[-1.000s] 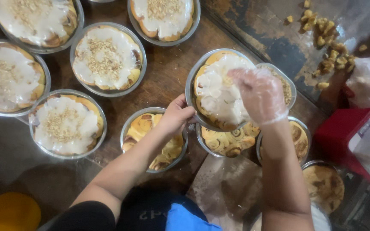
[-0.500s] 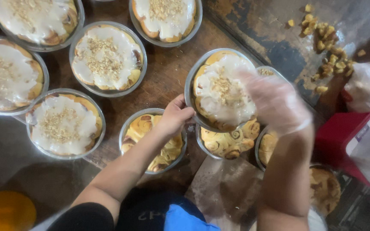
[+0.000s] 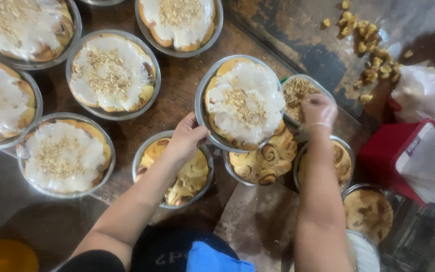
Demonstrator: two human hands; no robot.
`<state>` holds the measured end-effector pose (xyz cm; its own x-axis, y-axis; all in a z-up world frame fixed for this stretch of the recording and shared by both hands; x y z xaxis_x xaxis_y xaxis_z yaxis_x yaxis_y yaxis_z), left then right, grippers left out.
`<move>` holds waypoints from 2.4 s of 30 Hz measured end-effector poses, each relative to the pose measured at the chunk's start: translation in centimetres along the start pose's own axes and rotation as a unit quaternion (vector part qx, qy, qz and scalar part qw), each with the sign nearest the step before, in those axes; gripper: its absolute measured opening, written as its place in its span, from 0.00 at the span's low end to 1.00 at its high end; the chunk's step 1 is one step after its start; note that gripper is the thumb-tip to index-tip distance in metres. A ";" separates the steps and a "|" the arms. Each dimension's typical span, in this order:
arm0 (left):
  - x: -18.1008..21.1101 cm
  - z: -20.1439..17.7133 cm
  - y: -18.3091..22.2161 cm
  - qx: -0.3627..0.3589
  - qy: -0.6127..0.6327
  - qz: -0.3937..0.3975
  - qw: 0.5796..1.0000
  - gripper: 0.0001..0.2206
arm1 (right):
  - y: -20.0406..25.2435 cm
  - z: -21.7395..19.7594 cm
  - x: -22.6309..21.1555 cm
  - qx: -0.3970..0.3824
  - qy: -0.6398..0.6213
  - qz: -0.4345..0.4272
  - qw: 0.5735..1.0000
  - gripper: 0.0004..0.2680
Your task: The person applies icing to cinnamon rolls using a spoon and then sprinkles chopped nuts onto them by hand.
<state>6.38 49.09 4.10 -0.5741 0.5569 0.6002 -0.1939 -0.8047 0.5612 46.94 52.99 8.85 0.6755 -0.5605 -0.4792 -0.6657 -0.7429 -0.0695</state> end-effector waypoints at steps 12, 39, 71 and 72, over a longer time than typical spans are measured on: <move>-1.1 0.6 -0.7 -0.007 0.008 -0.009 1.000 0.16 | 8.7 -9.8 -17.8 -0.136 -0.108 -0.094 0.980 0.06; 0.5 -1.8 -1.7 0.044 0.026 -0.010 0.999 0.13 | 18.8 -8.2 -29.4 -0.030 -0.017 -0.574 0.818 0.11; -0.8 0.8 -4.9 -0.039 -0.380 0.243 0.892 0.28 | 33.0 4.5 14.3 -0.015 -0.462 0.425 0.778 0.20; -0.4 1.0 -3.0 -0.036 -0.396 0.232 0.888 0.26 | 33.0 5.3 15.3 -0.014 -0.440 0.448 0.778 0.21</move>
<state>8.00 51.45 2.78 0.1286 0.1088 0.9857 -0.1499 -0.9804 0.1278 33.59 21.80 -5.37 -0.5430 -0.3998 -0.7385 -0.7287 -0.2127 0.6509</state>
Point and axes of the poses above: each hand's wrist, its own y-axis away from the middle knuckle, its own z-axis out of the palm, x = y × z, the point moved 10 cm from there along -y, towards the middle knuckle, and after that the axes turned 14 degrees about x, right-handed, at the moved point
